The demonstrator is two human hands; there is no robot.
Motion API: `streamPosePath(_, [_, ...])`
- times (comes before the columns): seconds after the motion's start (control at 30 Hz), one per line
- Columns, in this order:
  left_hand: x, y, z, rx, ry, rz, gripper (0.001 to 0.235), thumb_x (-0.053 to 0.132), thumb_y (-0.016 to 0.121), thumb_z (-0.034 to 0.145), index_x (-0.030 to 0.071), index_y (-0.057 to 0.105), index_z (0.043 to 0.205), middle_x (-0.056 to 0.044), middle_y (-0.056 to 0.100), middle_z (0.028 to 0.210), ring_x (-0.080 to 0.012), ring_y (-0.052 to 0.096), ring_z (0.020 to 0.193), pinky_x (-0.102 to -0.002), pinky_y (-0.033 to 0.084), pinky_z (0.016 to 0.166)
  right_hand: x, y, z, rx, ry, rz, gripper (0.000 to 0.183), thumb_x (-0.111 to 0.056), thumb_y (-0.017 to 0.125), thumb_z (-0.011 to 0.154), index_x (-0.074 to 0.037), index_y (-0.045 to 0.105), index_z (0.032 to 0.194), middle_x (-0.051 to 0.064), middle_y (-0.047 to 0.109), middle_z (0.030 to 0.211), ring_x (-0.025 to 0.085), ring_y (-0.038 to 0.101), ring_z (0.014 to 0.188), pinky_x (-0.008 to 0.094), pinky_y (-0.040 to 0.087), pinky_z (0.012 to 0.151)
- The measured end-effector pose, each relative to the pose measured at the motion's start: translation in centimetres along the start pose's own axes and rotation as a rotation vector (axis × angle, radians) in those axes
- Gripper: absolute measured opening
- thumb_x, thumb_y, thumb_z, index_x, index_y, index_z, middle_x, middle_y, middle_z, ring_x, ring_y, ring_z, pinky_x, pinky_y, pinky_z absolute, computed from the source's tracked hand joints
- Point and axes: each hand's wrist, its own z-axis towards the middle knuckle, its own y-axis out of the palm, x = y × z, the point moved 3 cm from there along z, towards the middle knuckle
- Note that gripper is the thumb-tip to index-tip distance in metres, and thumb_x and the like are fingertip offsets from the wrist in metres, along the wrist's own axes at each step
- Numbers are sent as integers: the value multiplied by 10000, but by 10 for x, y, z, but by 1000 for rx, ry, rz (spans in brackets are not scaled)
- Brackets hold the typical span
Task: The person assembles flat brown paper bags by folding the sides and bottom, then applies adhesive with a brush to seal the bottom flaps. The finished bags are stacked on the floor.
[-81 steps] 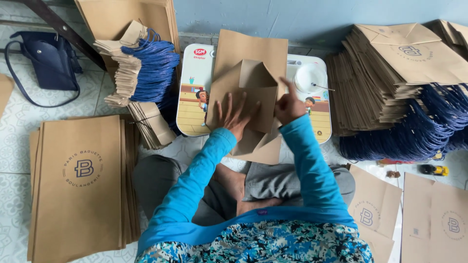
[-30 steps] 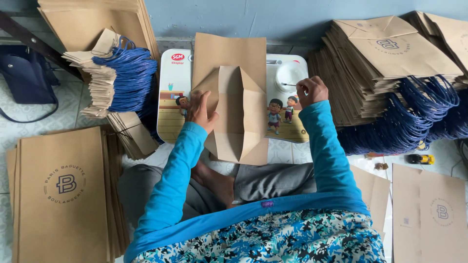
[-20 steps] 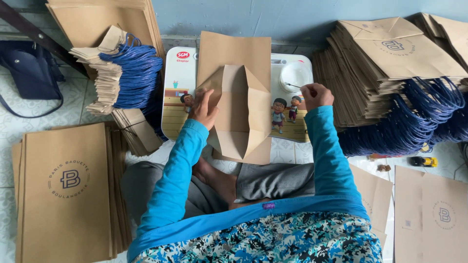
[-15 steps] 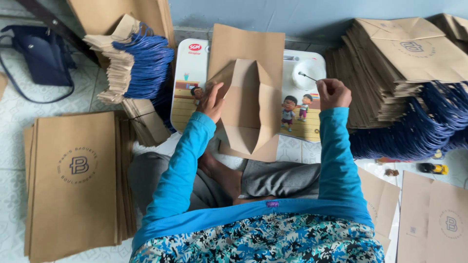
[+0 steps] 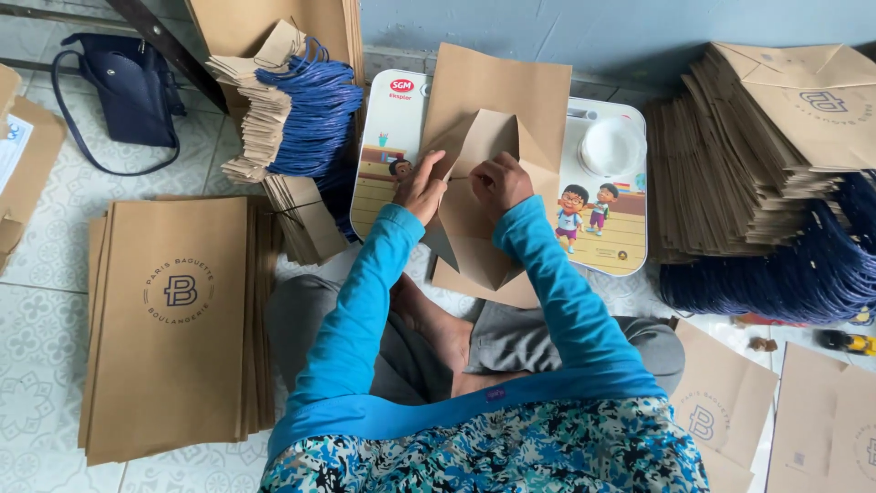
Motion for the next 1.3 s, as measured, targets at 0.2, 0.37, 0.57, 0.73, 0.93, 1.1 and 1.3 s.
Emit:
streamPosePath(0.2, [2,-4,-2,-5,-7,4,610,402,442,939,406,380,1545,-54,270,1693,-362,271,1539,-540,290,1254,-20,2,-19,-178,-114,135,73,-245,752,814,-175,734,828,80,627,814,295,662,794,421,558,744])
streamPosePath(0.37, [10,-9,-7,-12,-3,17,609,392,428,943,407,366,1549,-49,271,1692,-351,273,1540,-539,298,1252,10,4,8,-13,-95,0,15,-170,731,856,-156,730,852,63,583,829,269,644,797,381,555,746])
streamPosePath(0.57, [10,-11,-8,-36,-32,-1,614,384,427,933,414,372,1544,-53,271,1692,-377,274,1535,-549,284,1257,-8,8,-12,-37,-243,62,26,-140,737,813,-159,719,812,65,572,802,278,628,787,395,540,747])
streamPosePath(0.73, [7,-6,-8,-44,-39,-8,595,392,418,953,421,364,1544,-34,243,1700,-350,263,1541,-538,298,1254,6,-26,-12,-54,-288,47,52,-111,717,820,-149,690,798,67,567,773,281,618,784,383,531,745])
streamPosePath(0.93, [-13,17,9,1,39,114,597,384,397,961,372,361,1556,-72,187,1713,-384,223,1553,-535,266,1273,49,-43,-21,-125,-337,-193,56,-164,765,821,-156,715,844,91,561,847,290,609,787,419,549,755])
streamPosePath(1.1, [-6,28,3,56,48,277,579,374,395,982,322,357,1558,-122,173,1708,-410,185,1558,-547,246,1289,15,-71,-13,-283,-224,5,39,-176,763,845,-157,738,868,107,595,823,296,638,738,458,545,718])
streamPosePath(1.3, [-8,33,5,87,61,400,581,428,390,975,293,388,1540,-102,194,1705,-352,171,1577,-501,231,1285,34,-52,2,-136,-236,-99,53,-156,769,881,-178,721,882,70,559,865,270,640,799,389,563,760])
